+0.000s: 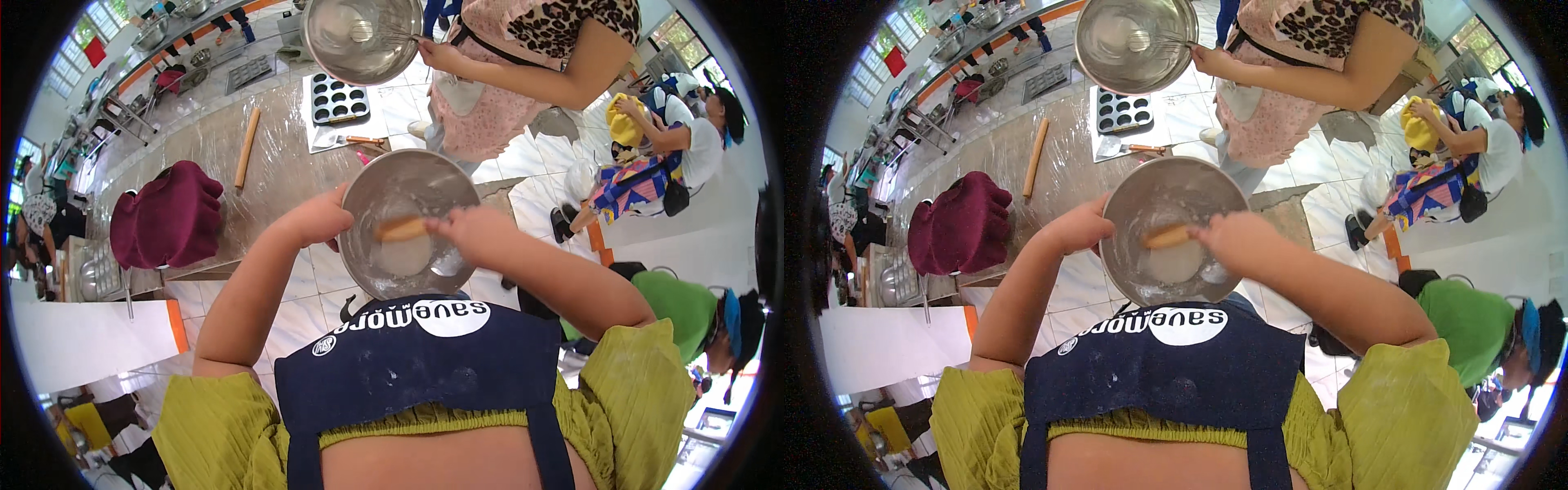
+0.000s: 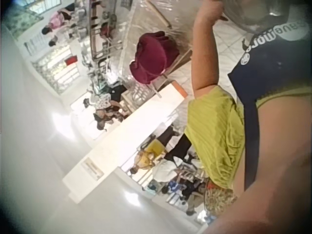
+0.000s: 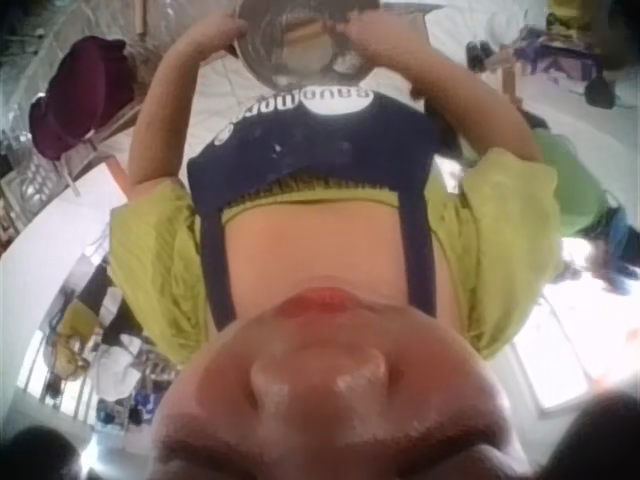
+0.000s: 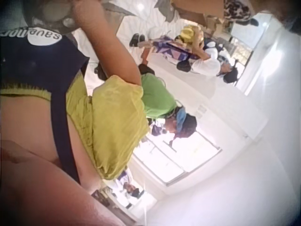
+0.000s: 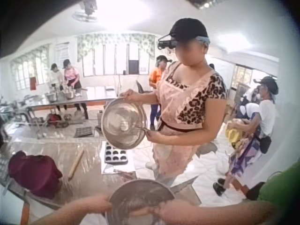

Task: The person adds powder from a plastic bag into a metal bowl using a green measuring cup, stirs the mixture with a wooden spoon, and then kneads a purple ball of dough in another bowl by hand.

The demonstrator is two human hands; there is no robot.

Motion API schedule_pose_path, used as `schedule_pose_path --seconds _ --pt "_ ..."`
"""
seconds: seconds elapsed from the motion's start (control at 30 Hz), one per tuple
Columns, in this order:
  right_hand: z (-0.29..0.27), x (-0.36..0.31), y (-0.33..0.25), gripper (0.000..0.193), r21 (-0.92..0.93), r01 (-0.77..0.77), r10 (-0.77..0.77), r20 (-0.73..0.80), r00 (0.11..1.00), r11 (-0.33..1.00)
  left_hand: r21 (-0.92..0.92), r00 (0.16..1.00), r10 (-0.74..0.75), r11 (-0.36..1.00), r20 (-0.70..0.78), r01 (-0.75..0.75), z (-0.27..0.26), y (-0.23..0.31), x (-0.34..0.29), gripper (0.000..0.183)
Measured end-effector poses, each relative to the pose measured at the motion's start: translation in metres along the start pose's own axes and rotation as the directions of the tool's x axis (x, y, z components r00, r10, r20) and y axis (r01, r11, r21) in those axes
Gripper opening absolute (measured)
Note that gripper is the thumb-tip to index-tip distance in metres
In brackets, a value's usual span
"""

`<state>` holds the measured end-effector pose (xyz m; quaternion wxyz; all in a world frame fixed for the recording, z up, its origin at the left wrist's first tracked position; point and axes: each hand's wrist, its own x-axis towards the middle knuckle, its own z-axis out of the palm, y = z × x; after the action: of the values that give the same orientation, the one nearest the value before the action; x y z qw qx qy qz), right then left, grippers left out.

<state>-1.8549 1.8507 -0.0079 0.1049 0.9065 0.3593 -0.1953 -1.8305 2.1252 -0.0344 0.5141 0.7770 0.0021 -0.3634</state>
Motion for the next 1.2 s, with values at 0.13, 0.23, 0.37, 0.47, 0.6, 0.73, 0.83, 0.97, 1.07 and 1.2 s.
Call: schedule_pose_path --seconds 0.13,0.23,0.37,0.47,0.6,0.73,0.83,0.97,1.07,1.2 --pt "-0.005 -0.015 -0.01 0.041 0.006 0.078 -0.078 0.122 0.989 0.997 -0.034 0.998 -0.036 0.999 -0.049 0.034 -0.003 -0.019 -0.004 0.074" --pt "-0.031 -0.009 0.004 0.042 -0.03 0.015 -0.013 0.092 0.996 0.999 -0.109 0.994 -0.003 0.994 -0.106 -0.008 -0.004 -0.012 -0.016 0.076" --pt "-0.01 0.001 0.001 0.041 0.043 -0.095 0.097 -0.053 0.994 0.995 -0.194 0.988 -0.002 0.981 -0.151 -0.028 0.001 -0.007 -0.023 0.081" --pt "-0.003 -0.008 -0.017 0.041 0.074 0.081 -0.085 0.049 0.995 0.994 -0.175 0.987 -0.022 0.984 -0.161 -0.006 0.0 -0.018 -0.025 0.071" --pt "-0.045 0.001 -0.004 0.04 0.009 0.008 -0.009 0.088 0.996 1.0 -0.212 0.967 0.027 0.974 -0.253 -0.083 -0.002 -0.032 -0.033 0.072" --pt "-0.029 0.022 -0.01 0.044 0.084 -0.058 0.063 -0.069 0.996 0.995 -0.161 0.969 0.084 0.979 -0.231 -0.123 -0.002 -0.008 -0.038 0.076" --pt "-0.023 0.014 -0.022 0.043 0.042 0.103 -0.104 0.022 0.994 0.994 -0.212 0.974 -0.052 0.977 -0.218 0.004 0.002 -0.016 -0.037 0.08" --pt "-0.051 0.015 -0.001 0.037 -0.019 0.091 -0.091 0.042 0.995 0.996 -0.275 0.967 0.036 0.955 -0.253 -0.107 0.005 -0.036 -0.032 0.076" --pt "-0.056 0.026 0.013 0.04 -0.007 -0.032 0.03 -0.169 0.985 0.999 -0.214 0.974 0.059 0.971 -0.218 -0.107 0.006 -0.027 -0.032 0.076" --pt "-0.012 0.012 -0.001 0.04 -0.057 0.032 -0.038 -0.118 0.992 0.998 -0.321 0.975 0.049 0.94 -0.217 -0.119 0.016 -0.03 -0.03 0.075"
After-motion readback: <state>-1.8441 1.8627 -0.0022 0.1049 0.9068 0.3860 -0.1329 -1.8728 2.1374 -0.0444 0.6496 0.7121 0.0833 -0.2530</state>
